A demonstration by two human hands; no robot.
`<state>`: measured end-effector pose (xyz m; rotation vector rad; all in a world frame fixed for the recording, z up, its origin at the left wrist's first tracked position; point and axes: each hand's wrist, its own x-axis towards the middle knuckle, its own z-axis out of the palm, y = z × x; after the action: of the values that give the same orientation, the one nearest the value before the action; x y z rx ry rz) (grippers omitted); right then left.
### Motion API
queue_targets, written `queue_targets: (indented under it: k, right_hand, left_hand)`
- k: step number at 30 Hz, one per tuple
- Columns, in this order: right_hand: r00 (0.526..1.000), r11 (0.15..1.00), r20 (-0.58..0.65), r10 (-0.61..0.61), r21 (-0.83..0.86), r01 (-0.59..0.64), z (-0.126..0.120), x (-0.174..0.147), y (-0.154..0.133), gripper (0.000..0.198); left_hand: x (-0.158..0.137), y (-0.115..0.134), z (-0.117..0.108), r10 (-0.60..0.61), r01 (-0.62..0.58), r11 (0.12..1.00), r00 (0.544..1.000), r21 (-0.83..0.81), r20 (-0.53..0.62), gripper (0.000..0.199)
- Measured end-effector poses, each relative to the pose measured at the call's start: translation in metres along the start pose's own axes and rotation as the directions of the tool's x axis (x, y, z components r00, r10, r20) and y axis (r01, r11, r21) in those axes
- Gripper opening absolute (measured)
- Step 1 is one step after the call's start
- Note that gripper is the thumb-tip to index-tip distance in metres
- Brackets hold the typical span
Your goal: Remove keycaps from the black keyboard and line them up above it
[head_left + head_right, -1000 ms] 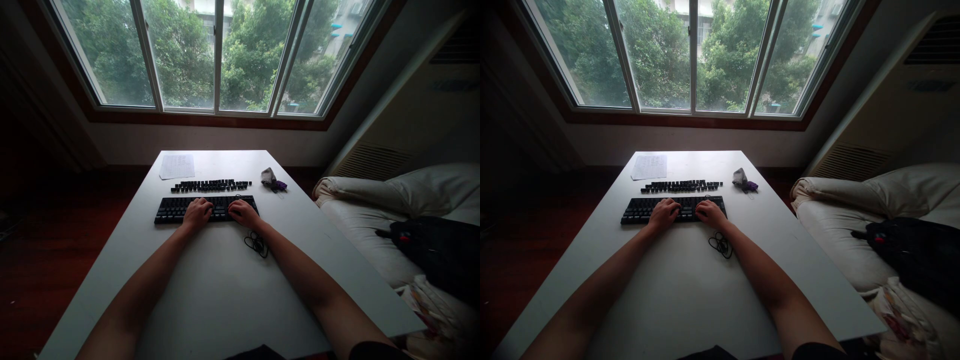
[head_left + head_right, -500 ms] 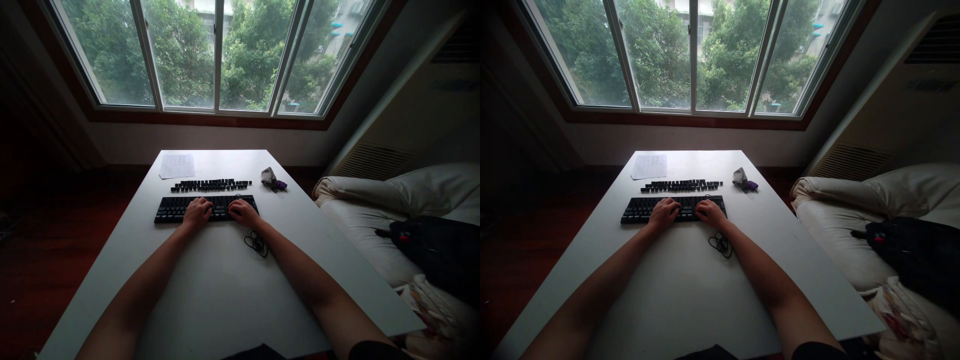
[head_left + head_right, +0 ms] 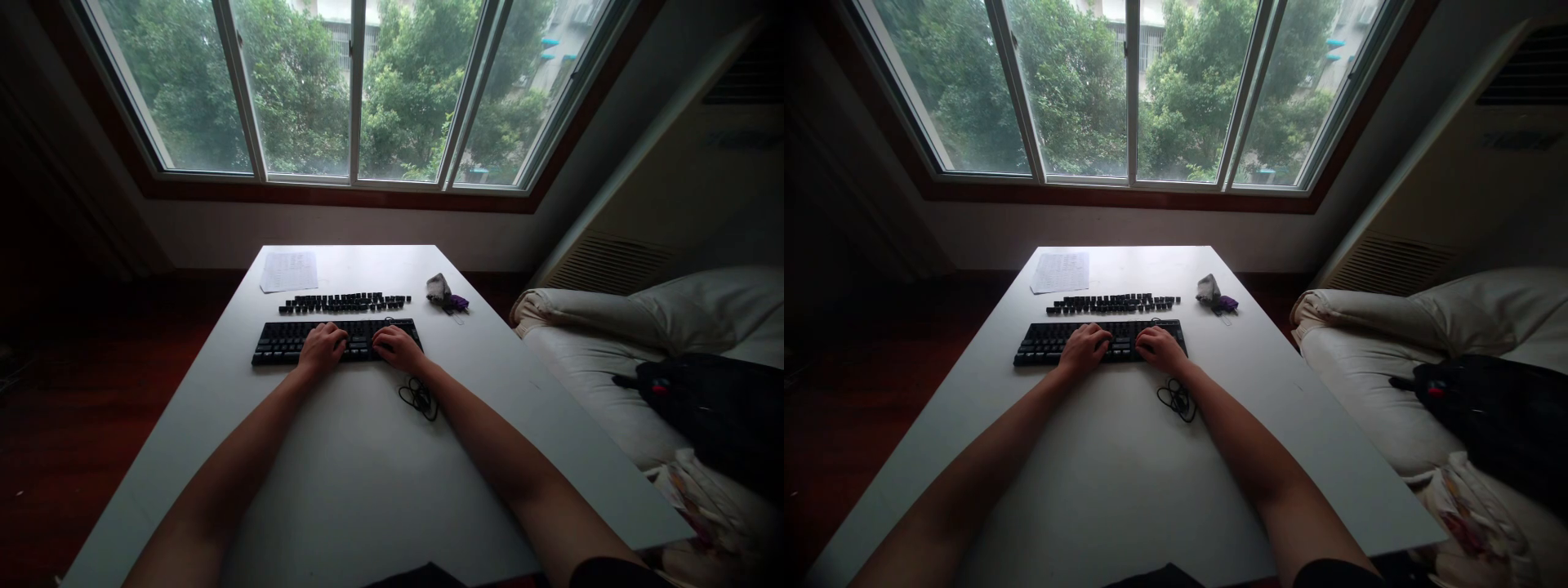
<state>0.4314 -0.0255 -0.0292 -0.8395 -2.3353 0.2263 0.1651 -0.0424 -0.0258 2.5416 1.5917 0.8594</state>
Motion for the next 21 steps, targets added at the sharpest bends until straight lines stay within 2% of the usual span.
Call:
queue_targets:
  k: [21]
  right_hand:
    - [1.0,1.0,0.008,0.007,0.001,-0.007,-0.0005,0.0,-0.0006,0.008]
  left_hand:
    - [0.0001,0.002,-0.0018,0.002,-0.002,1.0,1.0,0.016,0.012,0.022]
